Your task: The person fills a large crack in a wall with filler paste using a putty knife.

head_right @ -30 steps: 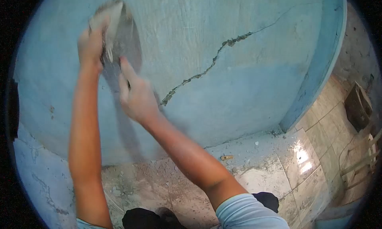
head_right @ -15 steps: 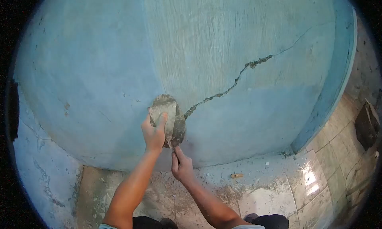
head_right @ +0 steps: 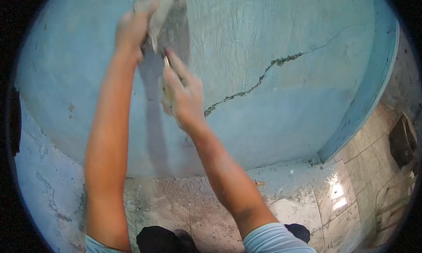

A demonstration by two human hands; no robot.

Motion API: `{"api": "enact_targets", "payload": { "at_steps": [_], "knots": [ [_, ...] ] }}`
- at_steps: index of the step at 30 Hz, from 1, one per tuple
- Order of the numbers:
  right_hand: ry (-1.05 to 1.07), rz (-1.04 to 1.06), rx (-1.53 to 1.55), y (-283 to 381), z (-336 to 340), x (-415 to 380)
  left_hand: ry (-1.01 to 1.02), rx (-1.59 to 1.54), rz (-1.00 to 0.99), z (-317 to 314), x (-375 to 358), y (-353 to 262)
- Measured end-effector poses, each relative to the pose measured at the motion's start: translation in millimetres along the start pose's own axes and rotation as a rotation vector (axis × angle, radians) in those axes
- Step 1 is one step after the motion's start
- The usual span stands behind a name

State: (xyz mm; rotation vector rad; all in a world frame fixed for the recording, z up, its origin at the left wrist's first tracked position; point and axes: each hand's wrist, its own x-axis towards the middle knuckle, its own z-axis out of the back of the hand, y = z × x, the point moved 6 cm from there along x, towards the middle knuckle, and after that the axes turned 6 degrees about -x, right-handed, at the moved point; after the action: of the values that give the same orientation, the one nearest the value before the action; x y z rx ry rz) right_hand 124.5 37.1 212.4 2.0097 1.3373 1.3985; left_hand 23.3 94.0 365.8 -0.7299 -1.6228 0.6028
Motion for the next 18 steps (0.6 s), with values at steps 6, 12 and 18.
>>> {"api": "enact_targets", "payload": {
  "at_steps": [6,12,18],
  "knots": [
    [-0.368,-0.077,-0.440,-167.3,103.1,-169.3,-0.087,0.178,0.027,58.3,-181.9,174.9],
    [-0.396,-0.161,-0.500,-122.7,68.8,-168.3,-0.054,0.113,0.092,51.0,-164.9,144.9],
    [-0.267,0.379,-0.540,25.7,7.8,10.2,-0.022,0.025,-0.045,-11.8,12.5,-2.9]
  ]
}}
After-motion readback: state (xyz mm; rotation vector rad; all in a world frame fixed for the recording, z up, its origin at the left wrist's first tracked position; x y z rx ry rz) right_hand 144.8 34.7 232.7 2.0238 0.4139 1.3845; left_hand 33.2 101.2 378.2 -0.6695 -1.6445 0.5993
